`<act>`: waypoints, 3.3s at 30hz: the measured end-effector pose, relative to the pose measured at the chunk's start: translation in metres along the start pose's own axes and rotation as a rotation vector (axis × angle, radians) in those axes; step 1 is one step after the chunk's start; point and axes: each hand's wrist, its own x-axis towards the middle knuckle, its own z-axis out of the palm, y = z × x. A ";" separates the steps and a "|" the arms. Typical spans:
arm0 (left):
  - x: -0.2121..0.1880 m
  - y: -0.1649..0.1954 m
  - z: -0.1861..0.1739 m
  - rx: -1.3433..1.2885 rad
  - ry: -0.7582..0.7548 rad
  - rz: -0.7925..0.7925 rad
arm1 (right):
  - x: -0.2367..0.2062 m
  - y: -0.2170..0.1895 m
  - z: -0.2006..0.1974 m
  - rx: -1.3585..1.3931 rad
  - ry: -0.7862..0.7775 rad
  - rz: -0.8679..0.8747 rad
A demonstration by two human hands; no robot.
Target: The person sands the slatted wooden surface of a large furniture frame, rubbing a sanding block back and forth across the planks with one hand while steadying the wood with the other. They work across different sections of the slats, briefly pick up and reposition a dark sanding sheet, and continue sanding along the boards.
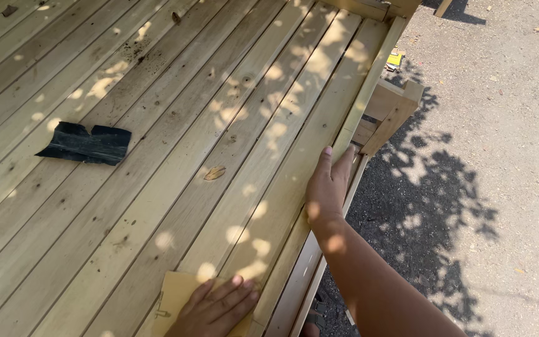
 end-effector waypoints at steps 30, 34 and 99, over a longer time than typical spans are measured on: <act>0.163 -0.020 -0.021 -0.276 -0.284 -0.299 | -0.002 0.010 0.002 0.099 0.049 0.100; 0.231 -0.023 -0.045 -0.318 -0.137 -0.340 | -0.003 0.004 0.002 0.367 0.030 0.143; 0.392 -0.096 0.019 -0.303 -0.051 -0.201 | -0.005 -0.003 0.002 0.542 0.073 0.401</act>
